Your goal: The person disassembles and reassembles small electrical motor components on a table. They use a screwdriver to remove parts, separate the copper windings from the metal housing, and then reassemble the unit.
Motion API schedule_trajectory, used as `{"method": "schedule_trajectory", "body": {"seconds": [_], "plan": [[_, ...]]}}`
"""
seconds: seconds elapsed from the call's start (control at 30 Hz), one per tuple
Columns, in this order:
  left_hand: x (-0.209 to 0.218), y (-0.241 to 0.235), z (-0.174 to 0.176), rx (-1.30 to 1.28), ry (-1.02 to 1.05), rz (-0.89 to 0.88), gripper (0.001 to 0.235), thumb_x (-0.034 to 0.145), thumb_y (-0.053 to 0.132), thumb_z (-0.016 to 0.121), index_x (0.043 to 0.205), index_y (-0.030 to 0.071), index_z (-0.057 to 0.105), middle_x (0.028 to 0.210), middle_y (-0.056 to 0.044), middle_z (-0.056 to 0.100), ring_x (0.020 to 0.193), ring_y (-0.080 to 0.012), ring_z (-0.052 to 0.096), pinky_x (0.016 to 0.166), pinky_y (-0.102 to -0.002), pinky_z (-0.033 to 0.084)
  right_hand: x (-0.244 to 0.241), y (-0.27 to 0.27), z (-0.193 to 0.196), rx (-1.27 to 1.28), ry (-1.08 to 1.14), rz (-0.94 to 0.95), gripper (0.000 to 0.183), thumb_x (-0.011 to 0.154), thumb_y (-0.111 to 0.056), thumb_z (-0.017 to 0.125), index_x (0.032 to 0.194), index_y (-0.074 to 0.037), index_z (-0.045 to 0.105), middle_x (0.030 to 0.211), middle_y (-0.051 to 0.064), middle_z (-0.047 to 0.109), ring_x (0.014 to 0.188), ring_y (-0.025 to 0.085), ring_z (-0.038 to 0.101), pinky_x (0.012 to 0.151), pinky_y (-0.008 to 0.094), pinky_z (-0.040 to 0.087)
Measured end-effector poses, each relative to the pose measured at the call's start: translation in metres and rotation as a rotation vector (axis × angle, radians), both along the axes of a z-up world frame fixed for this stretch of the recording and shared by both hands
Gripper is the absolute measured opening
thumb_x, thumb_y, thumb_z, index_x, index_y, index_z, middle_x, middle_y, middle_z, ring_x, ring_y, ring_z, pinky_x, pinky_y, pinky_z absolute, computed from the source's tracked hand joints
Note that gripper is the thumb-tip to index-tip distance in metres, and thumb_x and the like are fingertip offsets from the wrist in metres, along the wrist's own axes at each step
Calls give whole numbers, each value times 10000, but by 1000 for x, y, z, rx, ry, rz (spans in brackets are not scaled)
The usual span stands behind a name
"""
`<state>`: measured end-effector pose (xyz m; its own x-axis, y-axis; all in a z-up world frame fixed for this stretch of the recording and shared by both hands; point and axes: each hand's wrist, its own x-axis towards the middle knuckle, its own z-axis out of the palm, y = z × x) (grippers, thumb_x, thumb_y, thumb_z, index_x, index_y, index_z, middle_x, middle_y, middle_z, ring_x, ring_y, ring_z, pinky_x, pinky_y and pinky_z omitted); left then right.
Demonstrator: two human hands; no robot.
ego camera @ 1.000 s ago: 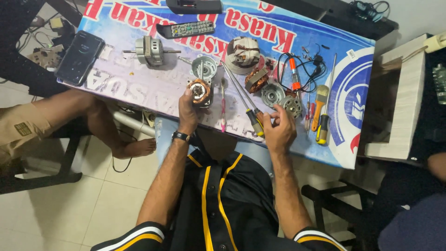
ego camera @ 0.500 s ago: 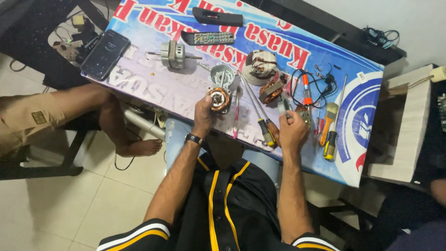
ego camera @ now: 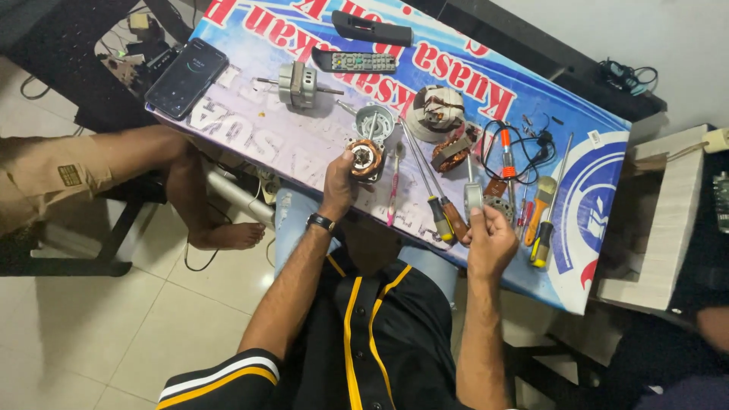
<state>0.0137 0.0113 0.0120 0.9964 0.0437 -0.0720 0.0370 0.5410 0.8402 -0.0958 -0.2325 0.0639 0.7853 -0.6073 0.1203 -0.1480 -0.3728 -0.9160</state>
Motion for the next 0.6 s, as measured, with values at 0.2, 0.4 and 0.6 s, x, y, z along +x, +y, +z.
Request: {"method": "schedule_trajectory", "body": {"seconds": [0.2,0.4,0.6], "plan": [[1,1,-5,84,-48,-10,559,986,515,534,943,-28,661,741,-214,653,597,-337,701,470,-447,626,-7,18,3,-175,-83,94,202,951,-129,764,1108,-1,755,619,126,651,541,184,659,551,334,548],[2,-2,-10,43,-54,2,567,986,513,530,984,-37,669,728,-227,660,571,-352,701,448,-441,628,35,45,-14,-269,95,277,181,948,-285,740,1105,-207,786,725,-20,745,635,132,724,647,282,576],[0,-9,-2,-8,-48,35,574,981,535,512,1021,-15,669,739,-175,672,576,-304,710,454,-417,636,73,78,-21,-281,-89,307,272,892,-87,731,1162,-104,761,885,179,768,792,361,761,688,466,625]]}}
